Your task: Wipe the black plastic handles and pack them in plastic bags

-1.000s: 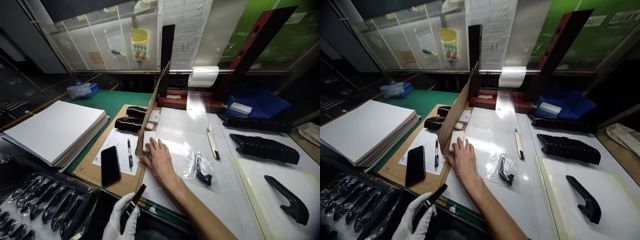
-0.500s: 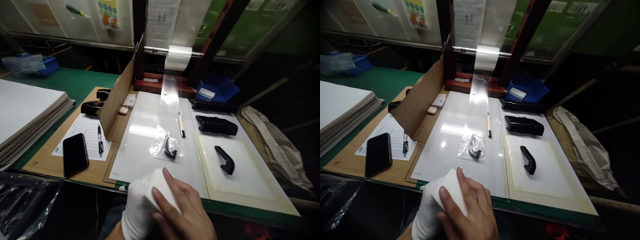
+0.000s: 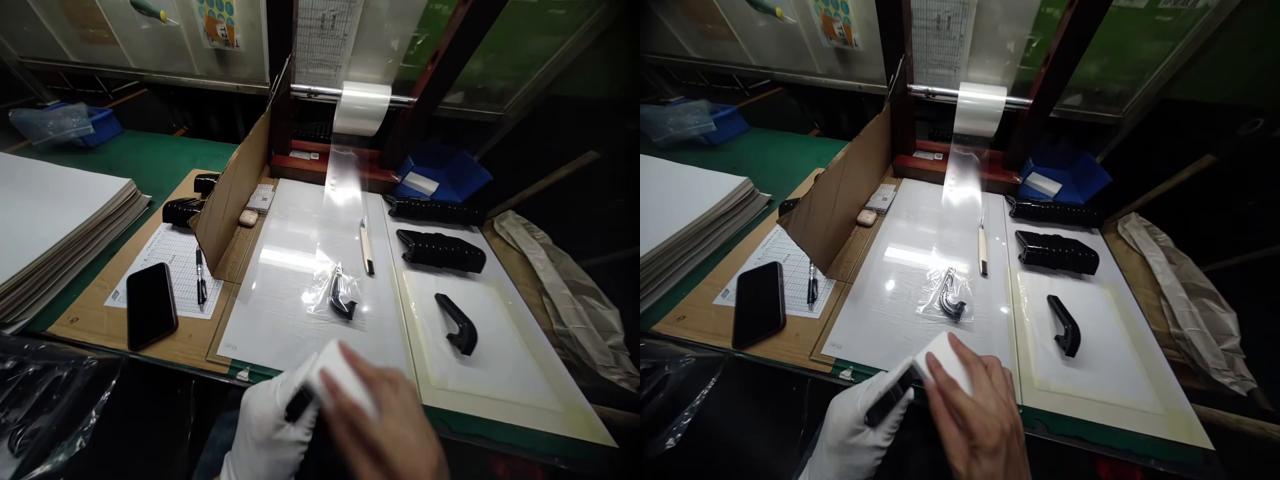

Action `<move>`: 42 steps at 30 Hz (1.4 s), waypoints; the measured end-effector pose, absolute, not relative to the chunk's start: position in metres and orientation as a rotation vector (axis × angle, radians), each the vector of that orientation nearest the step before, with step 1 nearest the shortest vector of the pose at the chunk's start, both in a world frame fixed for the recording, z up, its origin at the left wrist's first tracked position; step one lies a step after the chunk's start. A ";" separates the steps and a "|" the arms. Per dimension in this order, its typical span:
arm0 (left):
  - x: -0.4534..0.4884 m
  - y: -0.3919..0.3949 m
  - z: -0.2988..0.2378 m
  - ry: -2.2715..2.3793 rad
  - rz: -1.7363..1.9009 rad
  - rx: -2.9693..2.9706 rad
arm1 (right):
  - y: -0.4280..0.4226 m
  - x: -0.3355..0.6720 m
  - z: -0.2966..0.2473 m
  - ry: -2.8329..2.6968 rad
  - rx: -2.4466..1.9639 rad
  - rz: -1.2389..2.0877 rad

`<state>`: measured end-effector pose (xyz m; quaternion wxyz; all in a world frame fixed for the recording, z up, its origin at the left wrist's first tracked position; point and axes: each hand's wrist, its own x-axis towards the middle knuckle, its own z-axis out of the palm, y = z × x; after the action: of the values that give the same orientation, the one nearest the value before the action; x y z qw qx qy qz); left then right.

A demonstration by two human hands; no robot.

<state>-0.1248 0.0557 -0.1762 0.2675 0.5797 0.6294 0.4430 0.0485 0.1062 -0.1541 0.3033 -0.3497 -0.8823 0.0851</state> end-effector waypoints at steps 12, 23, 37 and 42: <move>-0.123 0.006 -0.220 1.807 1.165 1.333 | 0.104 0.036 -0.167 -2.396 -0.906 0.372; -0.122 0.006 -0.222 1.821 1.133 1.261 | 0.116 0.039 -0.172 -2.434 -0.855 0.383; -0.121 0.005 -0.230 1.792 1.184 1.340 | 0.119 0.040 -0.173 -2.453 -0.777 0.351; -0.121 0.008 -0.226 1.804 1.195 1.342 | 0.120 0.038 -0.170 -2.429 -0.824 0.381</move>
<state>-0.1212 0.0082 -0.2257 0.2933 0.5040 0.6773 0.4486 0.0376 0.1202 -0.1700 0.2709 -0.3060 -0.9016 0.1414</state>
